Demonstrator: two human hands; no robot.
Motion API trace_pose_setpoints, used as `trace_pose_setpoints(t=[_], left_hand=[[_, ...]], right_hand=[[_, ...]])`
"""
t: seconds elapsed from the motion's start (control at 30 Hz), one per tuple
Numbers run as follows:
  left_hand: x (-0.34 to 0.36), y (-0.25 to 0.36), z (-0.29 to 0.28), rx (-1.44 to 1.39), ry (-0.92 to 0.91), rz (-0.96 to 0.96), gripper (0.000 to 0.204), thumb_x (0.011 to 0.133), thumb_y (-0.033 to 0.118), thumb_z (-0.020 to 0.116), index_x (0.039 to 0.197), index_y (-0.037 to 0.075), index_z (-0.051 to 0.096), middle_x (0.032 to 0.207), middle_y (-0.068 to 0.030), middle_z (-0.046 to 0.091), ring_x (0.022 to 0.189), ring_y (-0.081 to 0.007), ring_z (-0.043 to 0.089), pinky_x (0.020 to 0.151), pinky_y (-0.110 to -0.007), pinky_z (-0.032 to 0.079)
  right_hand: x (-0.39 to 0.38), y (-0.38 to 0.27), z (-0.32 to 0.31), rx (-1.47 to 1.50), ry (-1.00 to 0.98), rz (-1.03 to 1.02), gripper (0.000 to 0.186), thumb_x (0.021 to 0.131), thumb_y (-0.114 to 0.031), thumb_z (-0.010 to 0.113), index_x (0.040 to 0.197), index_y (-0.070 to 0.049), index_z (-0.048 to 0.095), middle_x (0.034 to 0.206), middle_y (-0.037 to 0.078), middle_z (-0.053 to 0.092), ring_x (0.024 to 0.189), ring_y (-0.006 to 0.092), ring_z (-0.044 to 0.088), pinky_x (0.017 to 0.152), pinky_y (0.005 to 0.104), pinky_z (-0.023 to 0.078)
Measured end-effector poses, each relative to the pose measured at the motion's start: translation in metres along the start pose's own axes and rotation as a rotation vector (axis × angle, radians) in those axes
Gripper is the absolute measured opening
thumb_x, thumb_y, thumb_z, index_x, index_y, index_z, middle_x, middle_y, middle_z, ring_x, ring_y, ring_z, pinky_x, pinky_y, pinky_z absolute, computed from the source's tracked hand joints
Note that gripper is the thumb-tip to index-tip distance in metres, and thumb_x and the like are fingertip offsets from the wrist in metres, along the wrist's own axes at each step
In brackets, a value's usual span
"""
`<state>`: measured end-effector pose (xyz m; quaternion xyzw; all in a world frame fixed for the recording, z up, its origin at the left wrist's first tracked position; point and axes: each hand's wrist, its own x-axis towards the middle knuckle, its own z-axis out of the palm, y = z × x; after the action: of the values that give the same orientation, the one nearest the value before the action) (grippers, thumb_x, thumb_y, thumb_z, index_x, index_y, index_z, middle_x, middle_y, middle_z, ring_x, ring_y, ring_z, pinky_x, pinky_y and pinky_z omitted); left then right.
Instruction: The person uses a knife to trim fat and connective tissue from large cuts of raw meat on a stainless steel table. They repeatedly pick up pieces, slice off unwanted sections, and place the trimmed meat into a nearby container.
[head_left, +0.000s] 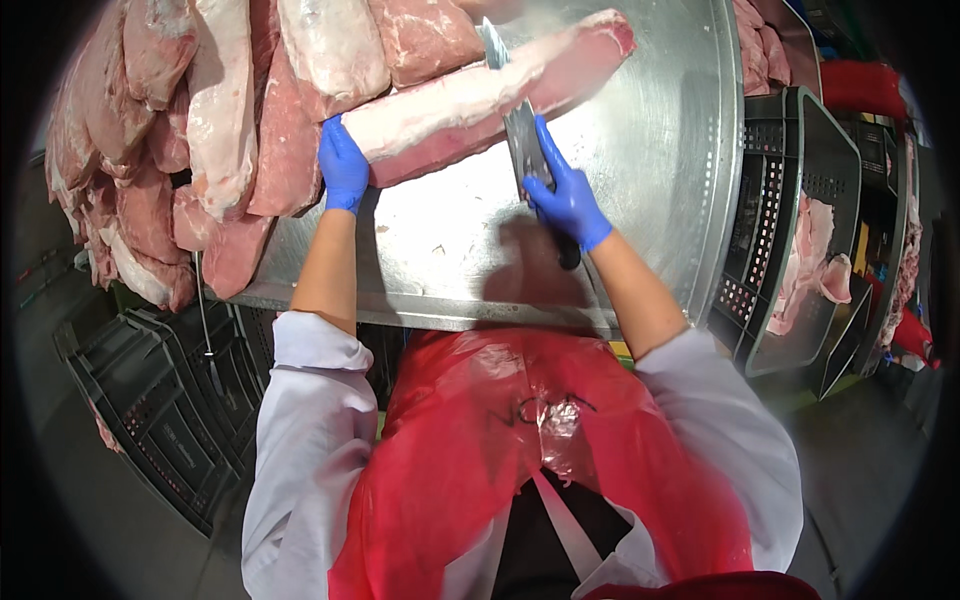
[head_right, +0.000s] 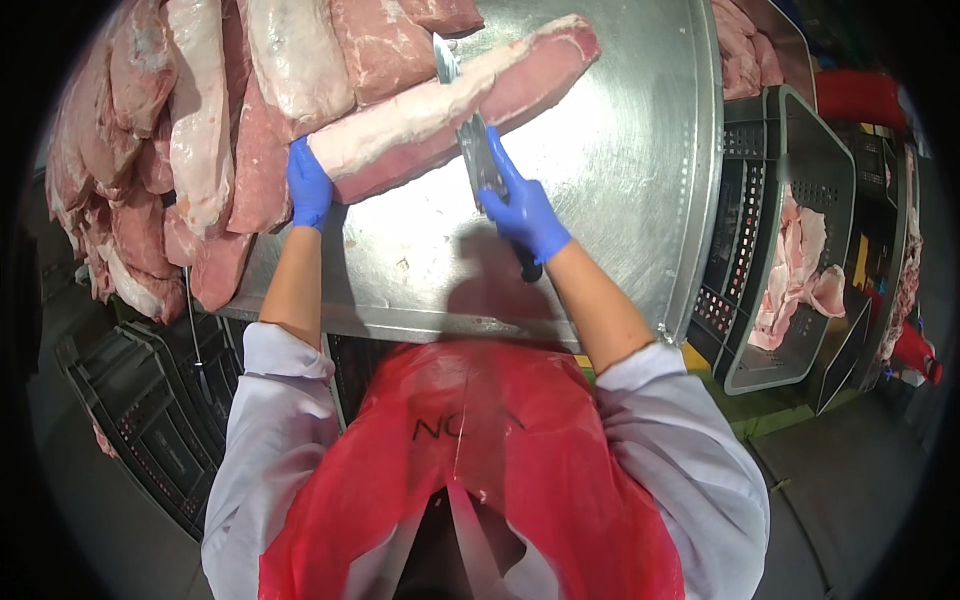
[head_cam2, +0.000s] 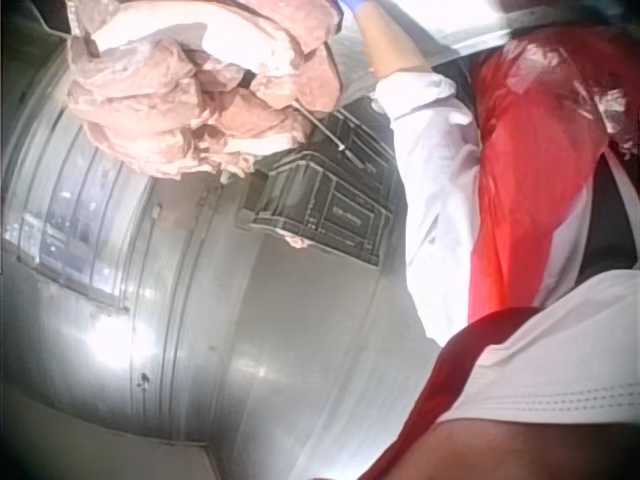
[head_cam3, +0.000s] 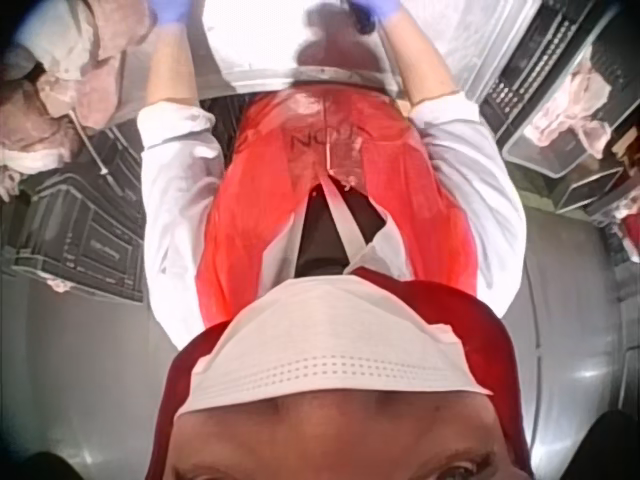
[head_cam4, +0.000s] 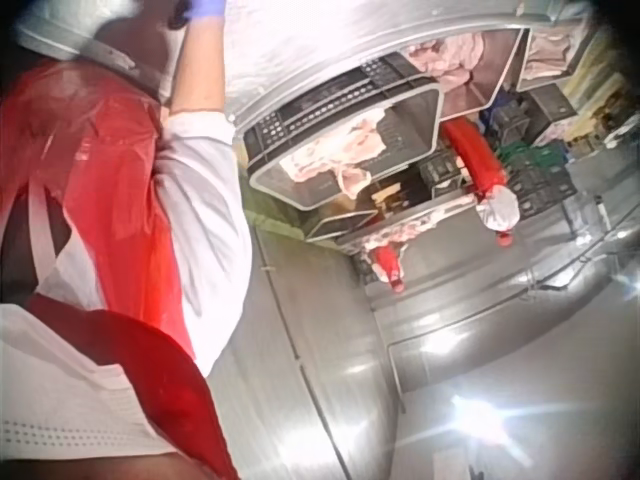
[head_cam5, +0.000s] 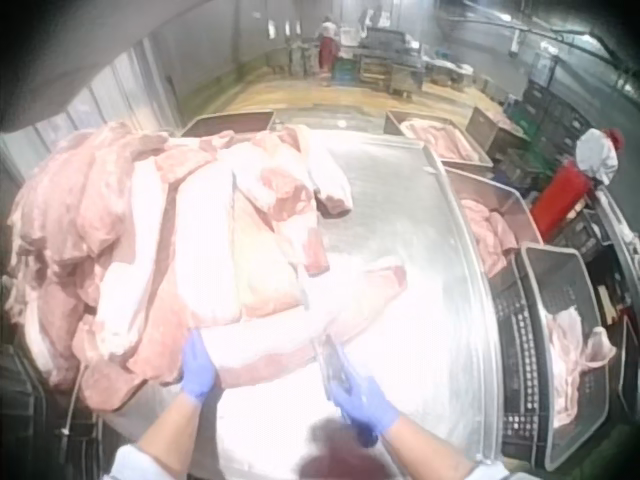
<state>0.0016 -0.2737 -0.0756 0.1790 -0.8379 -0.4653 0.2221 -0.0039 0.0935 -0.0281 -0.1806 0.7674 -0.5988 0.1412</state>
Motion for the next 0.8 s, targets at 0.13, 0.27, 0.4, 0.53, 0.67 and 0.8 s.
trace_pose_setpoints(t=[0.13, 0.27, 0.4, 0.53, 0.67, 0.8], left_hand=[[-0.012, -0.003, -0.001, 0.027, 0.004, 0.001, 0.044, 0.11, 0.028, 0.036, 0.123, -0.006, 0.06, 0.119, -0.0251, 0.066, 0.111, -0.0327, 0.063, 0.099, -0.039, 0.047], [-0.006, 0.007, 0.004, 0.029, 0.036, 0.007, 0.043, 0.11, 0.027, 0.035, 0.124, -0.006, 0.059, 0.12, -0.0241, 0.067, 0.111, -0.0308, 0.062, 0.099, -0.039, 0.047], [-0.015, 0.021, 0.005, -0.042, 0.057, -0.074, 0.043, 0.11, 0.026, 0.034, 0.125, -0.007, 0.059, 0.122, -0.0233, 0.066, 0.113, -0.03, 0.062, 0.1, -0.04, 0.046], [-0.011, 0.031, 0.009, 0.158, 0.261, -0.014, 0.039, 0.106, 0.023, 0.041, 0.124, -0.007, 0.057, 0.118, -0.0265, 0.063, 0.106, -0.0383, 0.061, 0.097, -0.046, 0.046], [-0.031, 0.113, 0.029, 0.343, 0.251, 0.315, 0.049, 0.095, 0.031, 0.06, 0.127, -0.005, 0.056, 0.118, -0.0261, 0.061, 0.113, -0.0386, 0.057, 0.098, -0.049, 0.044], [-0.02, 0.21, 0.085, 0.776, -0.306, 0.481, 0.055, 0.083, 0.041, 0.072, 0.129, 0.013, 0.061, 0.12, -0.0171, 0.058, 0.112, -0.039, 0.053, 0.096, -0.053, 0.041]], right_hand=[[0.032, -0.053, -0.01, 0.051, -0.179, 0.454, 0.083, 0.093, -0.022, 0.06, 0.165, -0.023, 0.017, 0.093, 0.016, 0.074, 0.077, 0.0238, 0.072, 0.078, 0.0362, 0.057], [-0.01, -0.015, 0.01, -0.074, -0.059, 0.078, 0.083, 0.094, -0.02, 0.059, 0.165, -0.019, 0.016, 0.095, 0.017, 0.073, 0.079, 0.0264, 0.07, 0.079, 0.0366, 0.056], [0.003, -0.057, 0.008, 0.059, -0.168, 0.434, 0.079, 0.095, -0.018, 0.059, 0.163, -0.018, 0.02, 0.107, 0.021, 0.072, 0.09, 0.0346, 0.073, 0.083, 0.0409, 0.056], [-0.091, -0.029, 0.002, -0.223, -0.207, 0.157, 0.08, 0.095, -0.018, 0.061, 0.163, -0.021, 0.019, 0.106, 0.019, 0.073, 0.092, 0.0404, 0.072, 0.083, 0.042, 0.057], [-0.134, -0.039, -0.075, -0.189, -0.21, 0.2, 0.083, 0.095, -0.011, 0.06, 0.164, -0.023, 0.017, 0.106, 0.016, 0.074, 0.085, 0.031, 0.074, 0.078, 0.0403, 0.059], [-0.1, -0.037, -0.111, -0.015, 0.138, 0.279, 0.085, 0.095, -0.001, 0.057, 0.165, -0.024, 0.015, 0.087, 0.008, 0.067, 0.067, 0.0112, 0.063, 0.06, 0.0285, 0.056]])
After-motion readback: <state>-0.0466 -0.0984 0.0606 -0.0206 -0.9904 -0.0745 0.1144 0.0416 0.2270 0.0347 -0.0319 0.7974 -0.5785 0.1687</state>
